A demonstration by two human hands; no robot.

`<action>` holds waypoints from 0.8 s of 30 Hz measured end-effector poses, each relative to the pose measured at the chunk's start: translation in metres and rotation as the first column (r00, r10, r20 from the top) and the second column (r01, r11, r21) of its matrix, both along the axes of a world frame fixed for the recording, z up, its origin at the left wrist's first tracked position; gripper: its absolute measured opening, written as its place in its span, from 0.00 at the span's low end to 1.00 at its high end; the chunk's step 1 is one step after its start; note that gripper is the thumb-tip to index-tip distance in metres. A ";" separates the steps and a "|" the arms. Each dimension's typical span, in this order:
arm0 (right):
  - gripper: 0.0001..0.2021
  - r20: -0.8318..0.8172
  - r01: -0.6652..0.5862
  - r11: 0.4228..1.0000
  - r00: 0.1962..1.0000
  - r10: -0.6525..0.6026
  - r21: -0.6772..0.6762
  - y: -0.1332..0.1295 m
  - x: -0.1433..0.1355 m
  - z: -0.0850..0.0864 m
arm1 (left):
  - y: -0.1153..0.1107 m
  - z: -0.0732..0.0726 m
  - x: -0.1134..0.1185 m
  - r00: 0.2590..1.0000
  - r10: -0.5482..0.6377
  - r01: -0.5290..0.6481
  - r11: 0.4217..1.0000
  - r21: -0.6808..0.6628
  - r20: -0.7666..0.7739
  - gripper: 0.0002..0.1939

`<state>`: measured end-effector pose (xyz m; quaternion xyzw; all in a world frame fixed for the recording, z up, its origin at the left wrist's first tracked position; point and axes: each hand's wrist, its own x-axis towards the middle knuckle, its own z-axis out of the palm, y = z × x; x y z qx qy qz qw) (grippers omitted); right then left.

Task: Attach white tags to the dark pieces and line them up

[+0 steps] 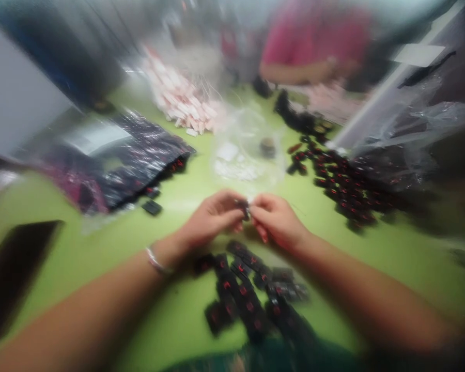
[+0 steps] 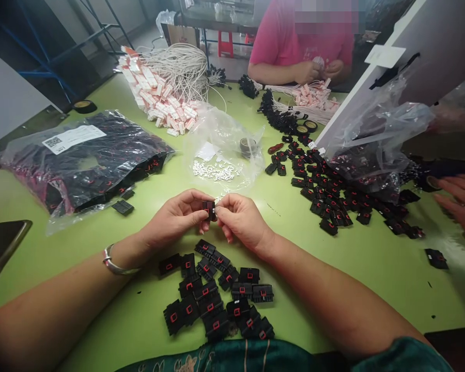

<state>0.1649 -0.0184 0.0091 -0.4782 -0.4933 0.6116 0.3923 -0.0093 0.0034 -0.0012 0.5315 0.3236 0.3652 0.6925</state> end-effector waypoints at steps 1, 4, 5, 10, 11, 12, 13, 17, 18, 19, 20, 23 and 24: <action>0.08 0.021 -0.001 1.000 1.000 0.001 0.006 0.000 0.000 0.000 | -0.001 0.000 0.000 1.000 0.004 -0.003 1.000 0.019 -0.014 0.12; 0.08 0.157 -0.011 0.998 0.988 0.002 0.055 0.001 0.000 0.002 | -0.003 0.000 0.001 0.998 0.022 -0.017 0.997 0.079 -0.060 0.11; 0.08 0.216 -0.010 0.996 0.976 -0.010 0.094 0.002 -0.001 0.003 | -0.004 -0.001 0.001 0.997 0.032 -0.025 0.995 0.097 -0.071 0.11; 0.09 0.348 -0.005 0.967 0.934 -0.086 0.254 0.005 -0.003 0.009 | -0.004 -0.004 0.001 0.998 0.043 -0.039 0.996 0.075 -0.054 0.12; 0.08 0.318 -0.007 0.975 0.946 -0.065 0.221 0.004 -0.002 0.009 | -0.003 -0.005 0.000 0.999 0.037 -0.036 0.999 0.039 -0.023 0.12; 0.07 0.268 -0.005 0.985 0.962 -0.043 0.174 0.004 -0.002 0.010 | -0.002 -0.005 0.000 0.999 0.030 -0.030 1.000 0.000 0.016 0.13; 0.07 0.204 0.000 0.993 0.979 -0.024 0.120 0.003 -0.002 0.010 | -0.001 -0.006 0.000 0.998 0.023 -0.021 0.999 -0.038 0.059 0.14; 0.09 0.016 0.008 1.000 1.000 -0.007 -0.015 0.001 -0.001 0.007 | 0.001 -0.008 0.001 0.989 -0.002 0.017 0.995 -0.103 0.145 0.14; 0.09 0.014 0.009 1.000 1.000 -0.009 -0.018 0.001 -0.001 0.006 | 0.001 -0.008 0.001 0.990 -0.004 0.018 0.995 -0.097 0.144 0.14; 0.08 0.027 0.012 1.000 1.000 -0.012 -0.011 0.001 -0.002 0.006 | 0.001 -0.008 0.001 0.991 -0.003 0.014 0.996 -0.087 0.136 0.14; 0.08 0.049 0.016 1.000 0.999 -0.016 0.001 0.001 -0.002 0.007 | 0.001 -0.008 0.002 0.992 0.003 0.006 0.998 -0.070 0.125 0.14; 0.06 0.139 0.016 0.999 0.990 -0.023 0.050 -0.001 -0.001 0.010 | 0.000 -0.005 0.002 0.997 0.018 -0.017 1.000 -0.013 0.077 0.13; 0.06 0.171 0.008 0.998 0.985 -0.019 0.068 -0.001 -0.001 0.012 | -0.001 -0.005 0.002 0.998 0.018 -0.018 1.000 0.005 0.056 0.13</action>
